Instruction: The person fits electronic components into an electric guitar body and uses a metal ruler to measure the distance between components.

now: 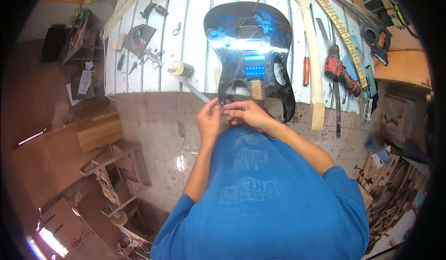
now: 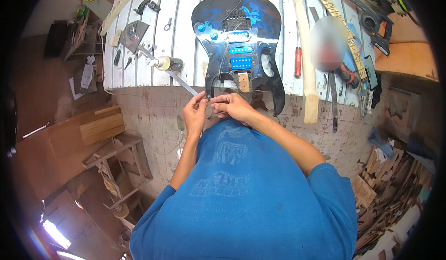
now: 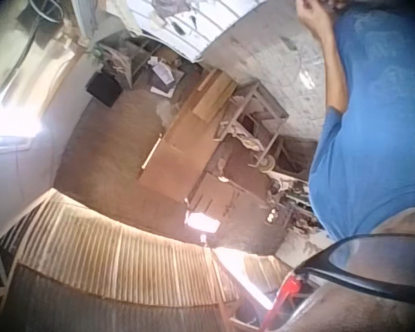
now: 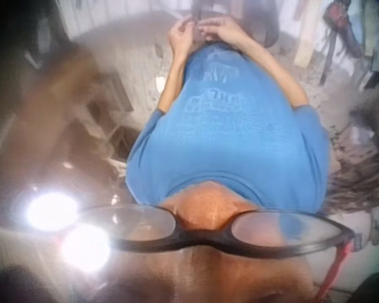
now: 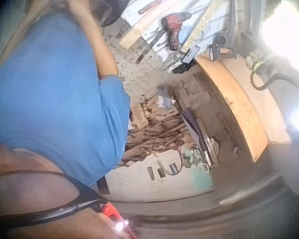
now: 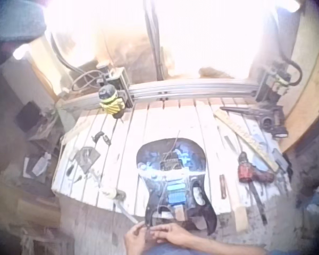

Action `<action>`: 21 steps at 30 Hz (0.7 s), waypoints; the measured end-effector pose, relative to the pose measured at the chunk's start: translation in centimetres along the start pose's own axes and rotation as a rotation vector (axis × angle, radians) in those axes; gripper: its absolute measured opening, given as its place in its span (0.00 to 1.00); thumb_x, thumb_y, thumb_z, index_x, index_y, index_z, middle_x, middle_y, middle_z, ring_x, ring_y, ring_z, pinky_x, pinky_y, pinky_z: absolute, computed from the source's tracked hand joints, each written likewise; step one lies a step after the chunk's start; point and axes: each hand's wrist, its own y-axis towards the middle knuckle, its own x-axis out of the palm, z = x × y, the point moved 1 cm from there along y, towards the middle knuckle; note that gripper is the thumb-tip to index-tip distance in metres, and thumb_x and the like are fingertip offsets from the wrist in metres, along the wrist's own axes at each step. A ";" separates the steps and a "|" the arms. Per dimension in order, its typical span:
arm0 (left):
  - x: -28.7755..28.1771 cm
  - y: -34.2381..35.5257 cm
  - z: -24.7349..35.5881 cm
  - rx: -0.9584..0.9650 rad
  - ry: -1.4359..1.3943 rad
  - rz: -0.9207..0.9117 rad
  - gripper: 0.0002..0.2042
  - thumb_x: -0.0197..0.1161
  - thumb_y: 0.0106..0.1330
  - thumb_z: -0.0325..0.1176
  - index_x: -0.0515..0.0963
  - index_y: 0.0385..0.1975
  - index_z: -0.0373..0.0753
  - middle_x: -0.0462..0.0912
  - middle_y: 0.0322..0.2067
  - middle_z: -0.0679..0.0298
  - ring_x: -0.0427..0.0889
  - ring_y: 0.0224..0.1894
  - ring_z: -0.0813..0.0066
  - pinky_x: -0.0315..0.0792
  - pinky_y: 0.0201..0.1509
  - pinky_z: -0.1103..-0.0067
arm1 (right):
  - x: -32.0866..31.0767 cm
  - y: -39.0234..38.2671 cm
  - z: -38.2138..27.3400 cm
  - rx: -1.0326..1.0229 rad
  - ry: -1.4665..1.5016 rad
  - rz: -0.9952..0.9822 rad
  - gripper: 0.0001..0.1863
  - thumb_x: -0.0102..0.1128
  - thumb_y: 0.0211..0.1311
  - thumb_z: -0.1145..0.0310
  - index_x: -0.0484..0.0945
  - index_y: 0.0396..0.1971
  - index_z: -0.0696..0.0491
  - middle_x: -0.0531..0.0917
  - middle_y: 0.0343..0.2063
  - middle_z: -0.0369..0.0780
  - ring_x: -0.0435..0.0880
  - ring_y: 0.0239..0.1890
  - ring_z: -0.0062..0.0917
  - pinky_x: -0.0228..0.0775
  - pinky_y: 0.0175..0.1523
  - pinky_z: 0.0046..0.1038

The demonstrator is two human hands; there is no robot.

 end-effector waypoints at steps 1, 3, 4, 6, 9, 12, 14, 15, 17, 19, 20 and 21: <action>-0.4 0.4 0.0 0.042 0.052 -0.022 0.14 0.63 0.72 0.26 0.83 0.55 0.30 0.89 0.44 0.57 0.87 0.45 0.74 0.80 0.51 0.78 | 0.4 -0.1 -0.1 -0.002 0.004 0.003 0.25 0.60 0.71 0.70 0.72 0.64 0.65 0.81 0.58 0.49 0.84 0.51 0.24 0.82 0.55 0.26; -0.8 1.4 0.3 0.125 0.143 -0.062 0.14 0.65 0.71 0.27 0.84 0.53 0.31 0.90 0.41 0.57 0.88 0.41 0.74 0.80 0.47 0.78 | 1.1 -0.5 0.1 0.004 0.078 0.058 0.24 0.61 0.72 0.70 0.73 0.63 0.64 0.83 0.56 0.46 0.85 0.50 0.23 0.83 0.53 0.26; -1.0 1.6 0.4 0.150 0.155 -0.086 0.13 0.65 0.69 0.27 0.85 0.52 0.32 0.90 0.42 0.55 0.89 0.43 0.70 0.80 0.48 0.75 | 1.5 -0.6 0.2 0.007 0.116 0.085 0.23 0.61 0.72 0.71 0.74 0.63 0.64 0.83 0.55 0.45 0.86 0.50 0.23 0.84 0.52 0.26; -1.7 1.7 1.1 0.194 0.186 -0.133 0.12 0.66 0.67 0.27 0.86 0.49 0.34 0.89 0.44 0.51 0.90 0.45 0.61 0.80 0.51 0.71 | 1.8 -0.6 0.9 -0.016 0.166 0.133 0.21 0.59 0.71 0.72 0.75 0.61 0.64 0.83 0.53 0.46 0.86 0.49 0.26 0.85 0.53 0.30; -2.3 3.0 1.0 0.381 0.254 -0.207 0.11 0.67 0.65 0.27 0.86 0.46 0.32 0.89 0.40 0.50 0.89 0.43 0.55 0.80 0.49 0.68 | 2.3 -0.2 1.5 -0.029 0.230 0.228 0.17 0.58 0.70 0.73 0.77 0.55 0.63 0.83 0.49 0.45 0.86 0.48 0.28 0.85 0.53 0.32; -2.7 3.8 1.2 0.457 0.244 -0.253 0.10 0.68 0.63 0.27 0.84 0.43 0.32 0.88 0.39 0.50 0.88 0.42 0.52 0.80 0.48 0.67 | 3.2 0.7 2.4 -0.069 0.311 0.299 0.12 0.57 0.69 0.74 0.79 0.49 0.61 0.83 0.44 0.43 0.86 0.46 0.28 0.85 0.52 0.34; -2.8 4.5 1.1 0.565 0.312 -0.265 0.12 0.69 0.63 0.25 0.83 0.45 0.31 0.88 0.38 0.52 0.89 0.39 0.62 0.81 0.44 0.71 | 3.6 1.2 2.6 -0.109 0.358 0.310 0.09 0.58 0.68 0.74 0.79 0.45 0.60 0.83 0.40 0.41 0.86 0.43 0.27 0.85 0.50 0.34; -2.9 4.8 1.1 0.620 0.349 -0.269 0.13 0.70 0.63 0.25 0.83 0.46 0.30 0.88 0.38 0.53 0.89 0.37 0.66 0.82 0.41 0.74 | 3.8 1.2 2.5 -0.112 0.352 0.326 0.09 0.58 0.68 0.74 0.80 0.44 0.59 0.82 0.39 0.41 0.85 0.41 0.26 0.86 0.49 0.34; -2.7 5.1 0.9 0.580 0.327 -0.267 0.14 0.68 0.63 0.24 0.81 0.48 0.30 0.88 0.38 0.54 0.88 0.36 0.68 0.81 0.40 0.75 | 4.4 1.0 2.2 -0.122 0.343 0.360 0.08 0.58 0.67 0.73 0.80 0.43 0.59 0.82 0.37 0.40 0.84 0.38 0.25 0.86 0.46 0.33; -2.6 5.7 0.5 0.537 0.249 -0.264 0.14 0.64 0.65 0.24 0.80 0.51 0.30 0.87 0.36 0.57 0.87 0.35 0.73 0.80 0.38 0.78 | 4.5 1.2 2.3 -0.138 0.337 0.366 0.08 0.59 0.66 0.72 0.80 0.42 0.59 0.82 0.36 0.39 0.84 0.36 0.24 0.86 0.43 0.32; -2.4 6.1 0.8 0.368 0.111 -0.304 0.14 0.63 0.66 0.24 0.80 0.50 0.30 0.87 0.36 0.58 0.86 0.35 0.74 0.80 0.38 0.79 | 4.5 1.3 2.6 -0.145 0.336 0.374 0.09 0.59 0.66 0.72 0.81 0.42 0.59 0.82 0.35 0.39 0.83 0.35 0.23 0.86 0.41 0.32; -2.2 6.4 1.1 0.195 -0.024 -0.341 0.13 0.62 0.67 0.24 0.80 0.50 0.29 0.87 0.36 0.58 0.86 0.35 0.75 0.80 0.37 0.80 | 4.5 1.5 2.8 -0.157 0.332 0.389 0.09 0.60 0.65 0.70 0.81 0.41 0.59 0.82 0.34 0.39 0.83 0.35 0.23 0.86 0.40 0.31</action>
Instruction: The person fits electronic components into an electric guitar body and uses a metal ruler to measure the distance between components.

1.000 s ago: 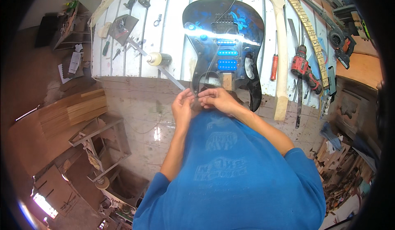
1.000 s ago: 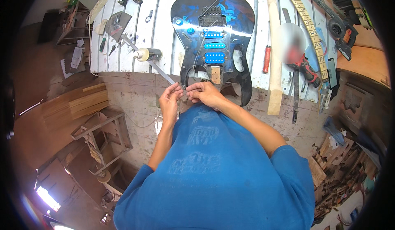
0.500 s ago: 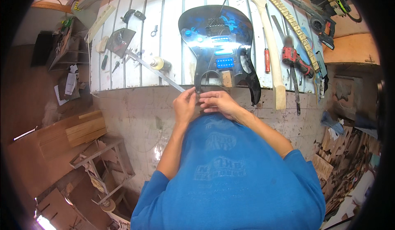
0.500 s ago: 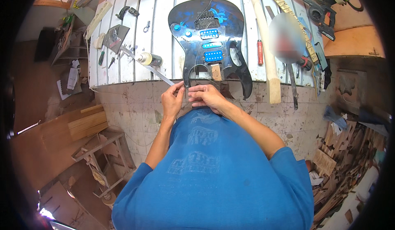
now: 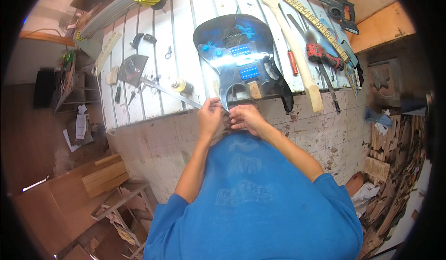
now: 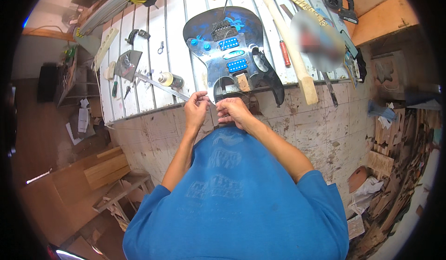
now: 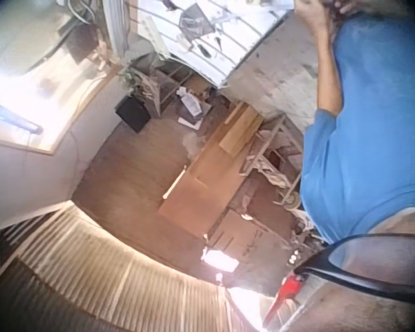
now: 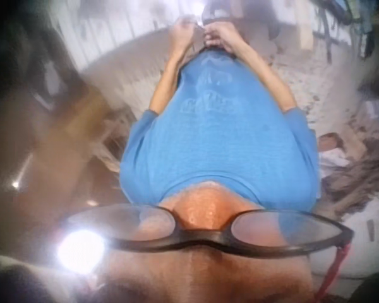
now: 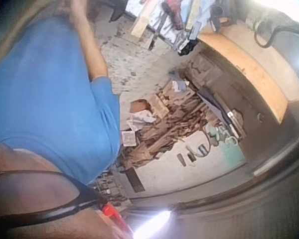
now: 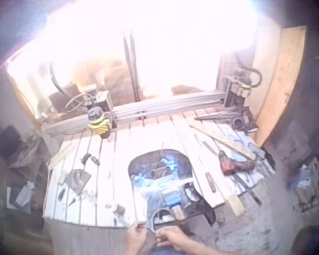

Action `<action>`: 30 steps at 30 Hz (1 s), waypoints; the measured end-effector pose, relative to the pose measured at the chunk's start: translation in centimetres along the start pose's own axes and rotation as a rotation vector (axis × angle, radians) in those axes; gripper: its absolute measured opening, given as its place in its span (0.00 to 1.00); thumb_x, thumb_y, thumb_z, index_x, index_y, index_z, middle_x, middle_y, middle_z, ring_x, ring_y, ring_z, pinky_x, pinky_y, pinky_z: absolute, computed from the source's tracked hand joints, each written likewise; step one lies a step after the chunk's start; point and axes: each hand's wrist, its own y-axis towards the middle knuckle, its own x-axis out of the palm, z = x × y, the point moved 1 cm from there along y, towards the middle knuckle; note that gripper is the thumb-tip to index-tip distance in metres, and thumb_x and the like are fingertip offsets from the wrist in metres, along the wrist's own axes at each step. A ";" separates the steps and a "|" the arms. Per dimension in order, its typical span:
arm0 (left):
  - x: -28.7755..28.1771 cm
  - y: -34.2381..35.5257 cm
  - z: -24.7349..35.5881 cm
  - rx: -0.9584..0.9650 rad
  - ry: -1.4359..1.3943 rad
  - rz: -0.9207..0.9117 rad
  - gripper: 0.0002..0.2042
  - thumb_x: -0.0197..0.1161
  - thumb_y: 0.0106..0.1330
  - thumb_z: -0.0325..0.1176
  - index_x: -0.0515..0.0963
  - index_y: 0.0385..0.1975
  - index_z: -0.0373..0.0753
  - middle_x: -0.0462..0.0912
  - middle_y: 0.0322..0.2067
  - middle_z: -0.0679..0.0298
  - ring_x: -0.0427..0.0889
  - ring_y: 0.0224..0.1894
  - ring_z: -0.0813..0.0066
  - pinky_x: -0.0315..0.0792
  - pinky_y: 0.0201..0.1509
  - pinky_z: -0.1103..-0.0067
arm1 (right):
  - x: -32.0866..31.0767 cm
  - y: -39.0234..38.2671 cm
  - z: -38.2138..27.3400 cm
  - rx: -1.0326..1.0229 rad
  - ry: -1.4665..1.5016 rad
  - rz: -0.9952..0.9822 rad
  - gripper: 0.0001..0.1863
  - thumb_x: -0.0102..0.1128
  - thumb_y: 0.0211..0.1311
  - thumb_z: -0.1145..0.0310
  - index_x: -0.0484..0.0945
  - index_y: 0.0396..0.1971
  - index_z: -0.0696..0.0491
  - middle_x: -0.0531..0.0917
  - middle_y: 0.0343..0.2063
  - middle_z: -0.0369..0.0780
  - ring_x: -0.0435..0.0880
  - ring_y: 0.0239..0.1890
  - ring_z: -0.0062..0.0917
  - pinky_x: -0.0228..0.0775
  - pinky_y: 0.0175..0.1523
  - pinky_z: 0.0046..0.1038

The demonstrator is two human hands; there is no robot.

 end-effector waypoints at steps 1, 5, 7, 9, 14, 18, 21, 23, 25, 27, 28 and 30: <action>0.2 0.4 0.2 -0.150 -0.161 -0.021 0.13 0.61 0.68 0.25 0.80 0.50 0.29 0.87 0.36 0.58 0.86 0.35 0.76 0.79 0.37 0.80 | -0.2 0.1 0.2 -0.002 0.003 0.009 0.09 0.60 0.65 0.70 0.81 0.41 0.59 0.82 0.34 0.38 0.83 0.34 0.22 0.86 0.39 0.31; 0.8 3.9 -0.3 -0.201 -0.140 -0.003 0.14 0.64 0.73 0.33 0.81 0.47 0.25 0.87 0.35 0.57 0.86 0.35 0.75 0.81 0.40 0.80 | 0.0 0.3 -0.1 -0.023 -0.028 0.005 0.08 0.60 0.64 0.71 0.81 0.39 0.58 0.82 0.31 0.38 0.84 0.31 0.22 0.85 0.34 0.27; 0.8 5.2 0.1 -0.232 -0.190 -0.005 0.15 0.68 0.71 0.35 0.81 0.45 0.25 0.87 0.33 0.57 0.87 0.32 0.73 0.81 0.37 0.80 | -0.1 0.6 -0.1 -0.035 -0.102 0.002 0.08 0.59 0.64 0.71 0.82 0.38 0.58 0.82 0.30 0.37 0.84 0.31 0.22 0.84 0.31 0.25; 1.3 5.5 2.4 -0.283 -0.204 0.008 0.14 0.69 0.68 0.32 0.82 0.42 0.25 0.87 0.30 0.58 0.86 0.29 0.74 0.80 0.34 0.80 | -0.5 0.9 -0.6 -0.033 -0.223 0.014 0.08 0.59 0.64 0.71 0.82 0.38 0.57 0.83 0.29 0.37 0.85 0.31 0.20 0.82 0.28 0.23; 1.1 5.7 3.2 -0.316 -0.117 -0.018 0.14 0.70 0.68 0.31 0.81 0.44 0.25 0.87 0.32 0.55 0.87 0.28 0.73 0.80 0.31 0.80 | -1.6 0.9 -3.4 -0.660 -0.796 0.365 0.09 0.62 0.63 0.69 0.81 0.37 0.60 0.85 0.31 0.47 0.87 0.34 0.38 0.80 0.37 0.37; 1.2 6.1 2.7 -0.346 -0.131 -0.047 0.12 0.69 0.69 0.30 0.81 0.42 0.26 0.88 0.33 0.55 0.88 0.29 0.72 0.81 0.32 0.80 | -2.7 2.1 -4.6 -0.850 -0.991 0.547 0.12 0.68 0.60 0.67 0.79 0.37 0.60 0.83 0.35 0.50 0.84 0.39 0.49 0.76 0.44 0.46; 1.5 6.3 2.4 -0.385 -0.150 -0.072 0.10 0.68 0.70 0.31 0.80 0.42 0.29 0.88 0.34 0.56 0.89 0.32 0.71 0.83 0.34 0.81 | -3.3 2.8 -5.3 -0.793 -1.034 0.550 0.13 0.70 0.59 0.66 0.79 0.36 0.59 0.83 0.35 0.50 0.85 0.39 0.48 0.76 0.44 0.47; 1.7 6.2 2.2 -0.395 -0.188 -0.082 0.10 0.67 0.71 0.31 0.80 0.43 0.30 0.88 0.35 0.56 0.90 0.34 0.71 0.84 0.36 0.81 | -3.5 3.2 -5.7 -0.759 -1.035 0.546 0.13 0.71 0.58 0.66 0.79 0.34 0.59 0.83 0.34 0.50 0.85 0.39 0.48 0.76 0.44 0.47; 2.0 6.0 2.0 -0.394 -0.253 -0.086 0.10 0.66 0.72 0.31 0.79 0.44 0.29 0.89 0.35 0.54 0.91 0.35 0.70 0.84 0.37 0.80 | -3.7 3.3 -6.0 -0.729 -1.034 0.546 0.12 0.71 0.58 0.67 0.79 0.32 0.59 0.84 0.32 0.49 0.85 0.38 0.48 0.76 0.43 0.47; 2.1 5.9 1.6 -0.377 -0.271 -0.086 0.12 0.66 0.73 0.31 0.78 0.47 0.28 0.89 0.36 0.54 0.91 0.35 0.70 0.84 0.37 0.80 | -4.0 3.5 -6.0 -0.735 -1.019 0.525 0.12 0.71 0.58 0.67 0.79 0.30 0.58 0.85 0.31 0.48 0.86 0.36 0.46 0.77 0.42 0.46; 2.1 6.0 1.4 -0.369 -0.279 -0.086 0.13 0.65 0.73 0.31 0.77 0.49 0.28 0.89 0.37 0.54 0.91 0.36 0.70 0.84 0.37 0.80 | -4.2 3.6 -6.0 -0.739 -1.011 0.514 0.11 0.72 0.58 0.67 0.79 0.30 0.58 0.86 0.30 0.48 0.86 0.35 0.46 0.77 0.41 0.45; 2.1 5.9 1.5 -0.368 -0.271 -0.087 0.15 0.65 0.73 0.31 0.76 0.53 0.27 0.89 0.38 0.54 0.91 0.36 0.70 0.84 0.37 0.81 | -4.0 3.0 -6.6 -0.743 -0.980 0.483 0.11 0.72 0.57 0.67 0.80 0.29 0.58 0.87 0.29 0.47 0.87 0.34 0.44 0.78 0.41 0.43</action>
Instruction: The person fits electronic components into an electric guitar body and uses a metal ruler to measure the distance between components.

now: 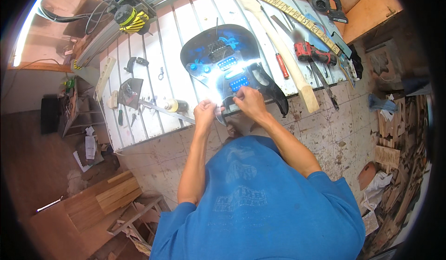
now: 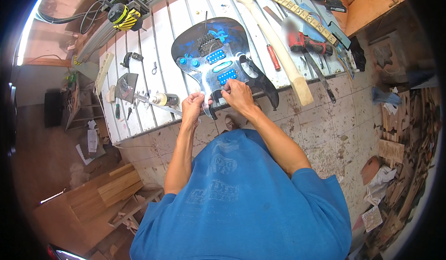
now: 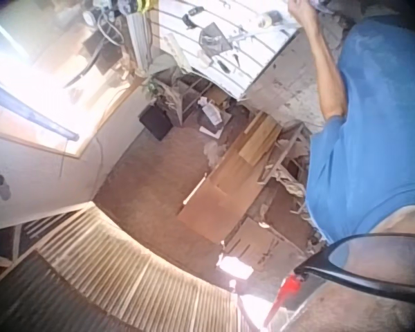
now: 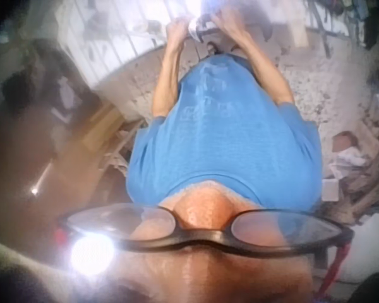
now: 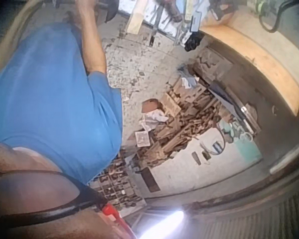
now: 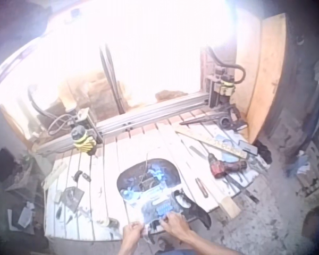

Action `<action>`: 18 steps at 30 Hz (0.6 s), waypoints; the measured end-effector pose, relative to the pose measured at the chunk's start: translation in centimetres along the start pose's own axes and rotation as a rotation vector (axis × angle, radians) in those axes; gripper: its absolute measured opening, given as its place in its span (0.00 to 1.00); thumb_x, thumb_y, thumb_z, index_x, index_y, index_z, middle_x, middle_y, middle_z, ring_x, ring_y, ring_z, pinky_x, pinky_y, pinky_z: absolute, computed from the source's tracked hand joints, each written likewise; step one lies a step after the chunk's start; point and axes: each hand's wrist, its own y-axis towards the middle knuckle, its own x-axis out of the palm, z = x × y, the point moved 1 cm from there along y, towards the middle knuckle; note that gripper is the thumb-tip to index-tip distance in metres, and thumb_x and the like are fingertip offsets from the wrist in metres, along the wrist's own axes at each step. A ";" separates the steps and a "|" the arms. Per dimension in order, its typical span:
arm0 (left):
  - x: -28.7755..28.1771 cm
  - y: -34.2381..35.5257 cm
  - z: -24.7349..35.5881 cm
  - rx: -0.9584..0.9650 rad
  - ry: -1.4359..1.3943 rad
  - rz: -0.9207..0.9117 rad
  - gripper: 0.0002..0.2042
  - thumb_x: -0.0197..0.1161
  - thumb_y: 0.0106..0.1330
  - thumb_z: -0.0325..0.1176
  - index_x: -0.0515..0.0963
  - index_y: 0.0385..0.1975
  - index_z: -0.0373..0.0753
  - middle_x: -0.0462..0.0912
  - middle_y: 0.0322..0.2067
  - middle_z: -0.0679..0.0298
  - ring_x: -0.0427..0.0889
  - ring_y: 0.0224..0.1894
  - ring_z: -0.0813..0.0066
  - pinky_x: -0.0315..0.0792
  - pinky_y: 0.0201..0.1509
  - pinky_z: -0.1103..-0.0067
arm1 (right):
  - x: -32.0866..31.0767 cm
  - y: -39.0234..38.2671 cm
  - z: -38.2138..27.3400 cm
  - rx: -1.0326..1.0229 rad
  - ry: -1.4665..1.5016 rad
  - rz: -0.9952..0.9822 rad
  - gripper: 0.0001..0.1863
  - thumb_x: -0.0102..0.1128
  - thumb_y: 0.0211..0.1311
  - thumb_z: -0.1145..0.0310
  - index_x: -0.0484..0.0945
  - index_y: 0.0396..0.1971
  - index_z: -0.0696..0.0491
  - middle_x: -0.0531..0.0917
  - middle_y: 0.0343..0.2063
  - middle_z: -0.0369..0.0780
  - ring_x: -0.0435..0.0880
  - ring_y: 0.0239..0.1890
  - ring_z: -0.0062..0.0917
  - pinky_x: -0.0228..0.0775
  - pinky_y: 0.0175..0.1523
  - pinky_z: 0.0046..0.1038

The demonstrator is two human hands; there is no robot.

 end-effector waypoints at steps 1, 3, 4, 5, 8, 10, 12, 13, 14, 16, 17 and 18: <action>0.0 0.0 0.1 0.000 0.004 0.000 0.16 0.65 0.73 0.31 0.75 0.54 0.27 0.89 0.38 0.54 0.91 0.36 0.70 0.84 0.37 0.81 | -0.2 0.1 -0.2 -0.002 0.020 -0.007 0.11 0.72 0.57 0.67 0.80 0.29 0.58 0.87 0.29 0.46 0.88 0.33 0.43 0.78 0.40 0.42; 0.2 -0.3 0.5 -0.017 0.031 -0.034 0.18 0.65 0.73 0.30 0.73 0.57 0.26 0.89 0.39 0.54 0.91 0.36 0.71 0.84 0.37 0.82 | -0.3 0.3 0.5 -0.006 0.067 -0.029 0.11 0.73 0.57 0.67 0.81 0.30 0.58 0.88 0.29 0.46 0.89 0.33 0.40 0.78 0.40 0.40; 0.3 -0.4 0.7 -0.026 0.045 -0.052 0.19 0.65 0.73 0.30 0.73 0.58 0.26 0.89 0.39 0.55 0.91 0.37 0.71 0.84 0.37 0.82 | -0.3 0.4 0.8 -0.007 0.091 -0.040 0.11 0.73 0.56 0.67 0.81 0.30 0.58 0.88 0.29 0.46 0.89 0.33 0.39 0.79 0.40 0.39; 0.3 -0.5 0.7 -0.029 0.033 -0.034 0.19 0.65 0.73 0.30 0.73 0.58 0.26 0.89 0.39 0.55 0.91 0.37 0.71 0.83 0.37 0.82 | -0.3 0.5 0.9 -0.001 0.101 -0.047 0.11 0.73 0.56 0.67 0.82 0.31 0.58 0.88 0.29 0.46 0.89 0.33 0.39 0.79 0.40 0.39; 0.6 -0.5 0.7 -0.035 0.001 0.002 0.19 0.65 0.73 0.29 0.72 0.58 0.26 0.89 0.40 0.55 0.91 0.38 0.72 0.83 0.36 0.83 | -0.6 0.6 0.9 0.019 0.131 -0.068 0.10 0.73 0.56 0.67 0.83 0.32 0.58 0.89 0.29 0.46 0.90 0.33 0.37 0.80 0.41 0.37; 0.7 -0.6 0.8 -0.037 -0.018 0.004 0.19 0.65 0.73 0.29 0.72 0.58 0.25 0.89 0.41 0.55 0.91 0.39 0.72 0.82 0.37 0.84 | -0.9 0.6 0.8 0.034 0.148 -0.083 0.10 0.73 0.56 0.67 0.84 0.32 0.58 0.89 0.29 0.46 0.90 0.33 0.37 0.80 0.41 0.36; 0.7 -0.5 0.6 -0.026 -0.013 0.001 0.20 0.64 0.73 0.29 0.71 0.59 0.25 0.89 0.42 0.55 0.91 0.40 0.71 0.82 0.38 0.84 | -1.1 0.6 0.6 0.057 0.157 -0.094 0.10 0.73 0.57 0.67 0.85 0.32 0.58 0.89 0.29 0.45 0.90 0.33 0.37 0.80 0.42 0.36; 0.7 -0.5 0.5 -0.021 -0.011 0.000 0.20 0.64 0.73 0.29 0.71 0.59 0.24 0.88 0.43 0.55 0.91 0.41 0.71 0.82 0.38 0.85 | -1.1 0.6 0.5 0.068 0.162 -0.100 0.10 0.72 0.57 0.67 0.85 0.32 0.58 0.89 0.29 0.45 0.90 0.34 0.37 0.80 0.42 0.36; 0.7 -0.6 0.5 -0.018 -0.014 0.000 0.20 0.64 0.73 0.29 0.70 0.60 0.24 0.88 0.43 0.55 0.91 0.41 0.71 0.82 0.38 0.85 | -1.1 0.5 0.6 0.070 0.170 -0.098 0.10 0.72 0.57 0.66 0.85 0.33 0.58 0.89 0.30 0.45 0.90 0.34 0.36 0.80 0.42 0.36; 0.7 -0.7 0.5 -0.014 -0.021 0.002 0.21 0.64 0.73 0.29 0.70 0.60 0.24 0.88 0.44 0.55 0.91 0.42 0.71 0.82 0.39 0.85 | -0.9 0.4 0.8 0.074 0.186 -0.094 0.10 0.71 0.58 0.66 0.85 0.33 0.57 0.89 0.30 0.44 0.90 0.34 0.36 0.80 0.42 0.36; 0.8 -0.8 0.5 -0.009 -0.023 0.006 0.19 0.64 0.74 0.29 0.71 0.59 0.25 0.88 0.44 0.55 0.91 0.42 0.70 0.81 0.39 0.84 | -0.8 0.4 0.6 0.088 0.166 -0.096 0.10 0.71 0.58 0.66 0.85 0.33 0.57 0.89 0.30 0.44 0.90 0.34 0.37 0.80 0.42 0.37; 0.9 -0.9 0.6 -0.003 -0.024 0.010 0.17 0.63 0.74 0.29 0.73 0.57 0.26 0.88 0.44 0.54 0.90 0.43 0.70 0.80 0.40 0.83 | -0.7 0.2 0.2 0.101 0.145 -0.098 0.10 0.71 0.58 0.66 0.85 0.33 0.57 0.89 0.30 0.44 0.90 0.34 0.37 0.80 0.42 0.38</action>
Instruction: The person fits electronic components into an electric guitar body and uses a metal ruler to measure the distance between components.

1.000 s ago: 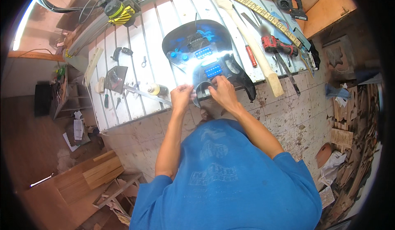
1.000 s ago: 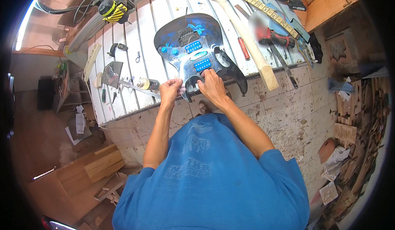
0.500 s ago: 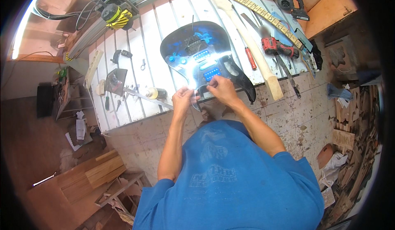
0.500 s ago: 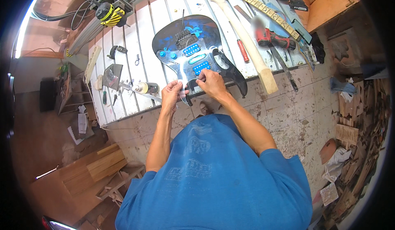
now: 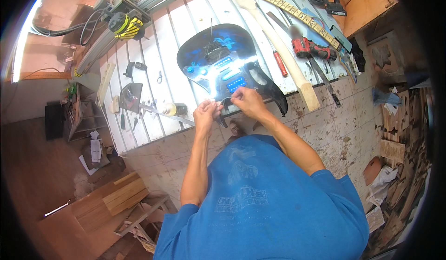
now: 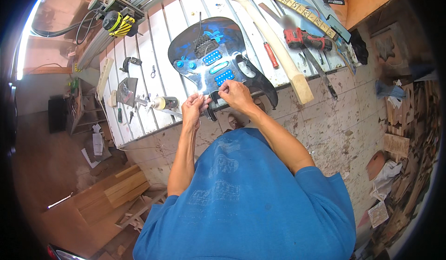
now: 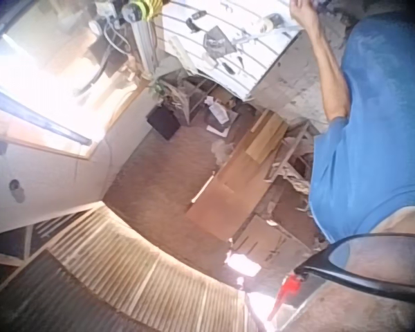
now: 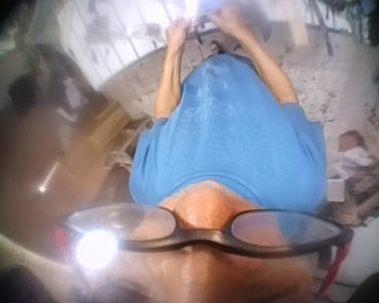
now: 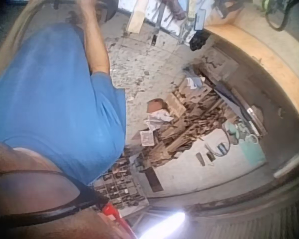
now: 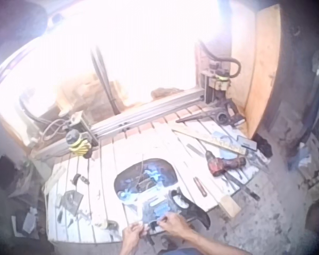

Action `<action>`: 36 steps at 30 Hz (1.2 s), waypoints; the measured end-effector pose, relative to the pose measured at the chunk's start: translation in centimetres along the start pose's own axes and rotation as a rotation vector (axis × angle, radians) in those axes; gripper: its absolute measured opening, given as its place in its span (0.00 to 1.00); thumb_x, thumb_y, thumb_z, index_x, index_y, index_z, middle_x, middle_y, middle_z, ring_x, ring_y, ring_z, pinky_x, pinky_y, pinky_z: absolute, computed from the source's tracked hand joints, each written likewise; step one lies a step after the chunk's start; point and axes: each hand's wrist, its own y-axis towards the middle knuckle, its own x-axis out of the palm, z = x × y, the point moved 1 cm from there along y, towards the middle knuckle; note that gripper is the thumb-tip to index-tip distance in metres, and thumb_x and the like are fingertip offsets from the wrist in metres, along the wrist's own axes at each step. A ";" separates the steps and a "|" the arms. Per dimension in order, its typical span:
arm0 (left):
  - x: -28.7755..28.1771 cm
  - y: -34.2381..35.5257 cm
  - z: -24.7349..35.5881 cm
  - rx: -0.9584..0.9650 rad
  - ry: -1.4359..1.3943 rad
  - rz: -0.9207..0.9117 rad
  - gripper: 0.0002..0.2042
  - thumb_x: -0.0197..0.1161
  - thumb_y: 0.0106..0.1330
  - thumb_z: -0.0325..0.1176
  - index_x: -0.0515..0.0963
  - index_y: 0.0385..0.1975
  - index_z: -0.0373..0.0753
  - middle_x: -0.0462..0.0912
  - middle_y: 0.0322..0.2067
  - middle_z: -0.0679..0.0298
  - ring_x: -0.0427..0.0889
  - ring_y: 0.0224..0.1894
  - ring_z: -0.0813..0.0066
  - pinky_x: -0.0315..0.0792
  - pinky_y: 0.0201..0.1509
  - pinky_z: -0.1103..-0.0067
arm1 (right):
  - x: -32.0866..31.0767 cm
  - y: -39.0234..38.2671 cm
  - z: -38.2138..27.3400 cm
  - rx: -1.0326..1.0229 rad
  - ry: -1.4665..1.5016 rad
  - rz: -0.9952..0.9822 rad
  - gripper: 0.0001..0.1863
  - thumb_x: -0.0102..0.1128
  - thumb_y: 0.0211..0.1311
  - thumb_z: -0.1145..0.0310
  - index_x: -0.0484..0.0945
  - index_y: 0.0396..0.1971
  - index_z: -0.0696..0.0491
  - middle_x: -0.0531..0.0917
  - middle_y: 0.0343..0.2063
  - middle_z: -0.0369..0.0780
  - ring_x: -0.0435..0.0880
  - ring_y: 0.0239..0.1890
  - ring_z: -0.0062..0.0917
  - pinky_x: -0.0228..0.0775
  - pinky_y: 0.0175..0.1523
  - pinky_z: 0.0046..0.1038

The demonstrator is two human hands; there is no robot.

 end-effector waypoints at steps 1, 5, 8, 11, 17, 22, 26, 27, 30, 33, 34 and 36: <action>0.1 -0.1 0.0 0.005 -0.002 0.004 0.16 0.63 0.74 0.29 0.74 0.56 0.27 0.88 0.44 0.54 0.90 0.44 0.69 0.80 0.41 0.82 | 0.2 -0.1 -0.2 0.015 -0.020 0.000 0.10 0.71 0.58 0.66 0.85 0.34 0.57 0.89 0.30 0.45 0.89 0.34 0.37 0.79 0.42 0.38; -0.2 0.3 -0.4 0.019 -0.011 -0.010 0.16 0.64 0.74 0.29 0.73 0.56 0.28 0.88 0.42 0.57 0.90 0.43 0.70 0.80 0.41 0.83 | 0.5 0.0 0.3 -0.048 0.047 0.025 0.10 0.70 0.58 0.66 0.84 0.33 0.57 0.87 0.30 0.44 0.88 0.33 0.38 0.79 0.42 0.41; -0.5 0.7 -0.9 0.015 -0.026 -0.014 0.18 0.65 0.73 0.29 0.71 0.57 0.29 0.87 0.40 0.59 0.91 0.42 0.71 0.81 0.39 0.85 | -0.8 0.7 0.1 -0.215 -0.023 0.057 0.11 0.69 0.54 0.69 0.82 0.37 0.55 0.84 0.36 0.44 0.85 0.39 0.39 0.77 0.45 0.41; -0.5 0.4 -1.1 0.010 -0.030 -0.007 0.16 0.65 0.73 0.30 0.72 0.55 0.30 0.87 0.39 0.61 0.91 0.42 0.71 0.81 0.38 0.85 | -2.7 2.2 -1.1 -0.591 -0.355 0.115 0.17 0.68 0.48 0.72 0.81 0.41 0.54 0.80 0.42 0.43 0.81 0.45 0.39 0.75 0.49 0.40; 0.0 0.1 -0.9 0.029 -0.019 0.001 0.16 0.65 0.73 0.30 0.73 0.54 0.29 0.87 0.38 0.61 0.91 0.41 0.73 0.80 0.36 0.86 | -3.4 7.1 -2.1 -0.824 -0.743 -0.307 0.22 0.71 0.42 0.75 0.80 0.42 0.60 0.80 0.43 0.44 0.81 0.49 0.39 0.79 0.50 0.41; 0.2 0.2 -0.9 0.054 0.002 0.003 0.17 0.64 0.74 0.30 0.73 0.56 0.28 0.87 0.38 0.61 0.90 0.40 0.74 0.79 0.36 0.86 | -2.4 9.9 -2.5 -0.869 -0.847 -0.465 0.20 0.75 0.39 0.75 0.81 0.37 0.62 0.84 0.41 0.51 0.86 0.46 0.45 0.82 0.46 0.41; 0.4 0.0 -0.9 0.045 -0.016 0.025 0.17 0.64 0.74 0.30 0.73 0.56 0.27 0.88 0.40 0.59 0.90 0.40 0.74 0.79 0.37 0.86 | -2.0 11.6 -3.2 -0.731 -0.897 -0.677 0.19 0.76 0.37 0.73 0.81 0.32 0.63 0.86 0.33 0.53 0.88 0.40 0.48 0.81 0.44 0.42; 0.4 0.0 -0.9 0.047 -0.016 0.026 0.18 0.64 0.74 0.31 0.72 0.57 0.27 0.88 0.40 0.59 0.90 0.40 0.74 0.79 0.38 0.86 | -2.1 11.8 -3.2 -0.741 -0.861 -0.682 0.19 0.76 0.36 0.73 0.81 0.32 0.63 0.86 0.32 0.53 0.88 0.39 0.48 0.81 0.44 0.43; 0.3 0.2 -1.2 0.060 -0.002 0.029 0.18 0.64 0.74 0.31 0.72 0.57 0.27 0.88 0.41 0.58 0.90 0.40 0.74 0.78 0.38 0.85 | -2.4 12.0 -3.4 -0.781 -0.798 -0.692 0.20 0.76 0.35 0.72 0.81 0.31 0.63 0.86 0.30 0.53 0.88 0.39 0.49 0.81 0.44 0.44; 0.3 0.3 -1.4 0.065 0.008 0.024 0.18 0.64 0.74 0.31 0.72 0.57 0.27 0.88 0.41 0.58 0.90 0.40 0.74 0.78 0.38 0.85 | -2.5 11.9 -3.5 -0.853 -0.812 -0.687 0.20 0.76 0.35 0.72 0.81 0.32 0.63 0.86 0.31 0.53 0.87 0.39 0.49 0.80 0.44 0.44; 0.3 0.3 -1.3 0.064 0.010 0.021 0.18 0.64 0.74 0.31 0.73 0.57 0.27 0.88 0.41 0.58 0.90 0.40 0.74 0.77 0.38 0.85 | -2.6 11.9 -3.5 -0.881 -0.810 -0.683 0.20 0.77 0.36 0.71 0.81 0.32 0.63 0.86 0.31 0.52 0.88 0.39 0.49 0.81 0.44 0.44; 0.4 0.0 -1.2 0.063 0.011 0.029 0.18 0.64 0.74 0.31 0.73 0.57 0.27 0.88 0.41 0.59 0.90 0.40 0.74 0.77 0.38 0.85 | -2.8 11.8 -3.5 -0.927 -0.818 -0.681 0.21 0.78 0.36 0.70 0.82 0.32 0.63 0.86 0.32 0.52 0.88 0.40 0.48 0.81 0.44 0.43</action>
